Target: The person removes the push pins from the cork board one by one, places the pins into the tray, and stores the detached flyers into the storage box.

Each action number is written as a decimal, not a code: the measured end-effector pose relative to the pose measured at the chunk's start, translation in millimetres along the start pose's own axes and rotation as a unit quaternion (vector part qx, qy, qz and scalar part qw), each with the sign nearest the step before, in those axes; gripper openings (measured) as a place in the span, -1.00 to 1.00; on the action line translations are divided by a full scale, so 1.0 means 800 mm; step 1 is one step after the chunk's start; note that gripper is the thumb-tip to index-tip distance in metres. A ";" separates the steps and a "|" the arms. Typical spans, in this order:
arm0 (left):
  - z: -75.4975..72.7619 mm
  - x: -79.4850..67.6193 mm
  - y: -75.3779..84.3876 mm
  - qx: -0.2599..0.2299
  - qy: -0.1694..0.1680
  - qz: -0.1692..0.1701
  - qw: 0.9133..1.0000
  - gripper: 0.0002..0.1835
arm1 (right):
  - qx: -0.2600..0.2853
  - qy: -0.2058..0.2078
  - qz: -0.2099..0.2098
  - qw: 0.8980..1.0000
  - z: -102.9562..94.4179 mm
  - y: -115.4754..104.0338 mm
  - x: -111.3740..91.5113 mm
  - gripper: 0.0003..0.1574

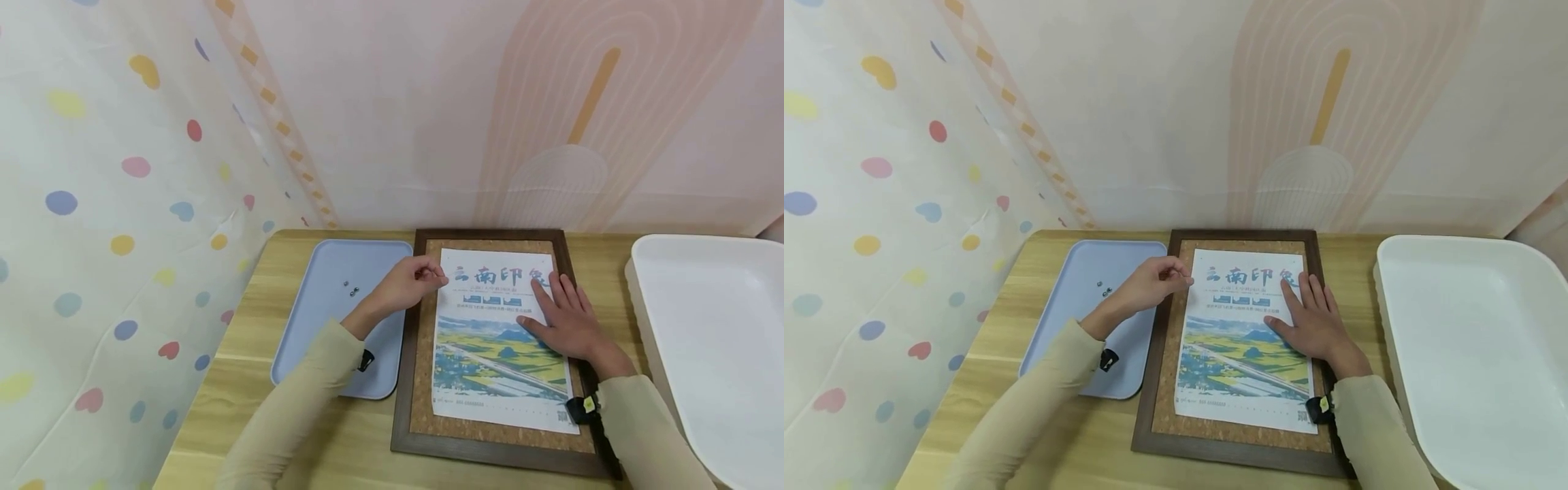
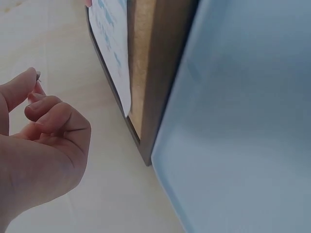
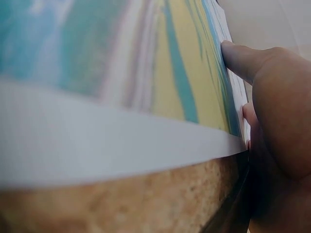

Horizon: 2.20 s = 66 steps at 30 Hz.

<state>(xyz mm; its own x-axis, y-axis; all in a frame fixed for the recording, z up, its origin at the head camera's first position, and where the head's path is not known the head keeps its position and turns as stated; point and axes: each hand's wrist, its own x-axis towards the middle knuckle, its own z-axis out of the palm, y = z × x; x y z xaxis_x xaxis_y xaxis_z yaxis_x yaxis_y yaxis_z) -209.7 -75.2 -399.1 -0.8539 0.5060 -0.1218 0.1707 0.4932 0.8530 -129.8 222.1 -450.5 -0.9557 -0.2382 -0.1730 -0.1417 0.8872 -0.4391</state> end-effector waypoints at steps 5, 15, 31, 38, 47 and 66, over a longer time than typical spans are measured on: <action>-0.008 -0.010 -0.010 -0.008 0.008 0.000 1.000 -0.91 | -0.004 -0.006 0.007 1.000 0.001 0.001 0.001 0.10; -0.031 -0.031 -0.021 -0.001 0.038 -0.015 0.999 -0.86 | -0.007 -0.007 0.007 1.000 0.000 0.002 0.001 0.11; -0.068 -0.060 -0.044 0.004 0.077 -0.040 0.996 -0.84 | -0.001 -0.001 0.005 1.000 0.002 -0.003 -0.003 0.09; -0.085 -0.073 -0.055 0.005 0.084 -0.059 0.995 -0.79 | 0.001 -0.003 0.007 1.000 0.002 -0.006 -0.002 0.09; -0.103 -0.089 -0.071 -0.013 0.097 -0.067 0.993 -0.84 | -0.002 -0.004 0.008 1.000 0.004 -0.004 -0.001 0.09; -0.127 -0.111 -0.092 -0.004 0.110 -0.137 0.984 -0.77 | -0.001 -0.004 0.008 1.000 0.003 -0.004 -0.001 0.09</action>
<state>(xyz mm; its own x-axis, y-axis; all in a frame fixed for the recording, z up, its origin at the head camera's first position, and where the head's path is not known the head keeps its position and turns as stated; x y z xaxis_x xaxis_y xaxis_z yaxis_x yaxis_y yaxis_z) -196.5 -228.4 -399.6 -0.9533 0.1891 -0.2356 -0.0840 0.5832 0.8080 -128.1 218.8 -450.8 -0.9558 -0.2269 -0.1869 -0.1268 0.8919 -0.4340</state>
